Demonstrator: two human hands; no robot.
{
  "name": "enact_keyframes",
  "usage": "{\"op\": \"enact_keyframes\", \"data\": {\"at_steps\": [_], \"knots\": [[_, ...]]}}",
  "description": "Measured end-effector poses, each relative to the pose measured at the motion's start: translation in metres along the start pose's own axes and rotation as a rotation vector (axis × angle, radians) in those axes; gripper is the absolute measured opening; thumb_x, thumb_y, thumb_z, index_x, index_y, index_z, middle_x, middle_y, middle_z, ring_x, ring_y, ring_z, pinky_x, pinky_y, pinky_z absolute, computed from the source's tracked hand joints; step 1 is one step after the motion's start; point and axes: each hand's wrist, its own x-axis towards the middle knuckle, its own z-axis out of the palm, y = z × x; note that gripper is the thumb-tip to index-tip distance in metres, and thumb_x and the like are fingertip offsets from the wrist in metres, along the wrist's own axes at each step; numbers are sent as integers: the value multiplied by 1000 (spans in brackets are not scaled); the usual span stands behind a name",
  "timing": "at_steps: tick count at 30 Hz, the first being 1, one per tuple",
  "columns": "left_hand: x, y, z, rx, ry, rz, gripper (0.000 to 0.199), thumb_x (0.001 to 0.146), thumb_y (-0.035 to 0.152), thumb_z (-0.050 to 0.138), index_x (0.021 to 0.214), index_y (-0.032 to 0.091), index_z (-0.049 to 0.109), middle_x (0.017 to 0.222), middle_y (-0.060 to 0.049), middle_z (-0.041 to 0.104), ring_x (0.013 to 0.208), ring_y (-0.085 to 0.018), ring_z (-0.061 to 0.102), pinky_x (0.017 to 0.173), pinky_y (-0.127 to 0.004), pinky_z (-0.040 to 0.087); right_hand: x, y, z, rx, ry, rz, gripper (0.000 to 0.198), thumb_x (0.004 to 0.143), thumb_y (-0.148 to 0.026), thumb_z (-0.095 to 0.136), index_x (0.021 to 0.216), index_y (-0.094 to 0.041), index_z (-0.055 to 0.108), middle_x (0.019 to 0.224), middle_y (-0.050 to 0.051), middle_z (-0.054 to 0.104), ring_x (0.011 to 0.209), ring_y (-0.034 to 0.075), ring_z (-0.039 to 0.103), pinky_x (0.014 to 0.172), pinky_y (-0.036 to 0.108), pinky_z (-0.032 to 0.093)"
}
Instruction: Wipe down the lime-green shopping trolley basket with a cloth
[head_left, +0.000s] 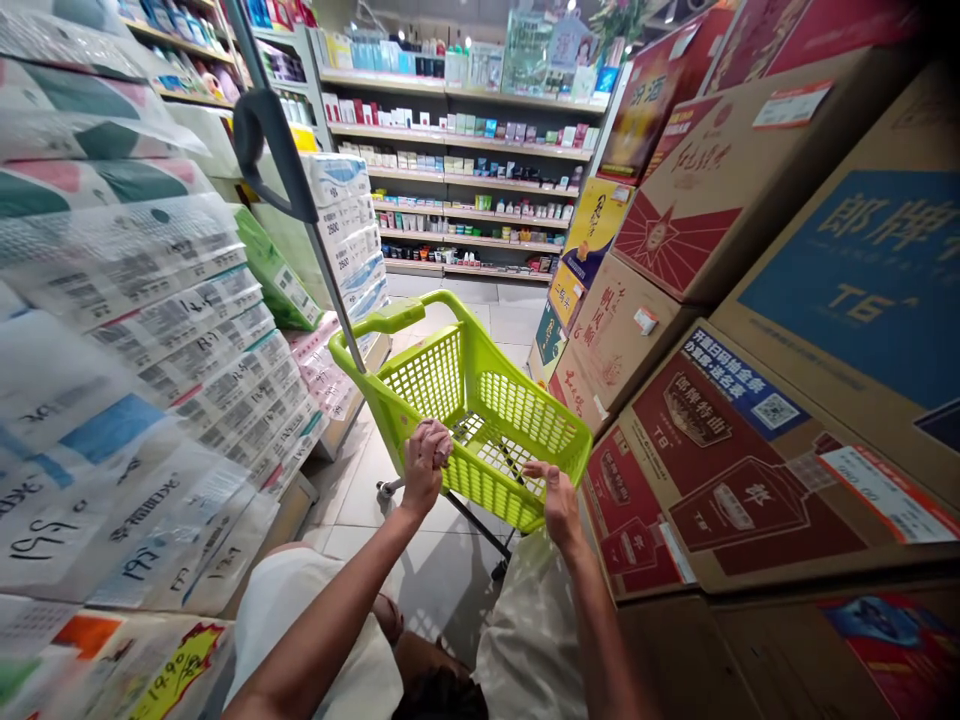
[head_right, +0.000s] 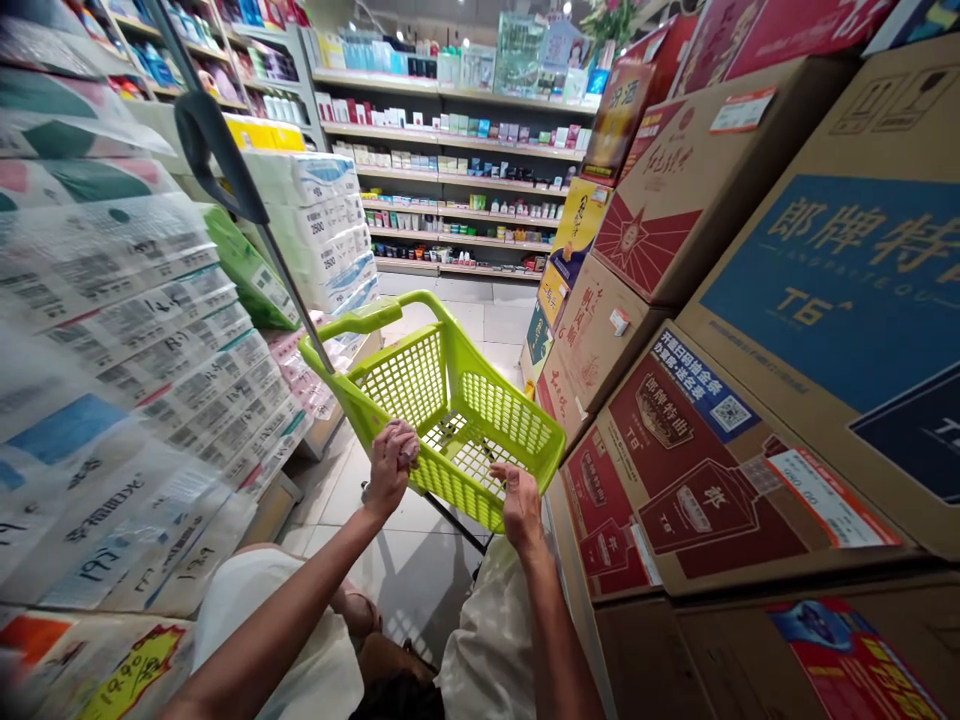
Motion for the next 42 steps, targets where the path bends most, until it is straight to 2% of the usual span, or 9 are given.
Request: {"op": "enact_keyframes", "data": {"at_steps": [5,10,15,20,25,30,33,37,42], "knots": [[9,17,-6,57,79,-83,55,76,-3,49,121,24,64,135,-11,59,137,-29,50,116,-50,41,-4,-3,-4,3,-20,0,79,103,-70,12,115,-24,76,107,9,79,113,28,68,104,45,46],[-13,47,12,-5,-305,-3,61,70,-8,46,116,27,68,139,-6,61,129,-27,55,107,-46,48,-7,-9,-9,19,25,-6,80,103,-71,12,112,-23,76,104,9,79,111,27,68,103,43,46],[-37,66,29,-40,-92,-145,59,71,-4,52,121,25,65,134,-10,60,131,-30,53,110,-50,47,-11,-11,-19,67,106,-10,79,103,-70,15,107,-21,77,103,10,79,106,25,70,100,42,48],[-67,90,48,-114,-287,32,61,72,-7,48,120,25,66,134,-9,62,135,-28,53,110,-48,46,-19,-13,-30,99,181,13,79,103,-69,15,104,-19,75,103,11,78,106,26,69,100,42,48],[-82,110,62,-98,-190,-77,58,73,-4,53,122,24,65,133,-12,59,132,-30,53,112,-51,45,-25,-7,-42,106,191,13,79,103,-69,14,106,-17,74,102,12,77,106,26,69,100,41,47],[-104,136,78,-140,-495,202,61,74,-5,48,126,24,65,138,-14,58,136,-30,50,108,-47,46,-27,1,-49,85,215,42,79,104,-66,11,106,-18,74,100,11,77,102,25,69,96,40,48],[-110,145,85,-81,-575,288,60,77,-4,48,126,24,66,142,-14,56,136,-32,50,104,-48,47,-28,4,-51,89,229,37,78,104,-65,11,107,-19,74,101,10,77,102,24,69,96,40,48],[-101,131,74,-15,-489,243,61,78,-6,47,128,25,67,142,-14,58,133,-31,52,106,-48,47,-30,10,-53,100,240,64,79,104,-65,10,106,-19,74,102,11,78,104,25,69,98,40,47],[-54,84,36,111,-196,-36,64,71,-7,51,125,25,67,140,-13,59,134,-33,52,112,-54,41,-32,6,-41,60,199,41,72,105,-61,14,104,-20,74,101,10,77,103,24,68,99,41,47]]}}
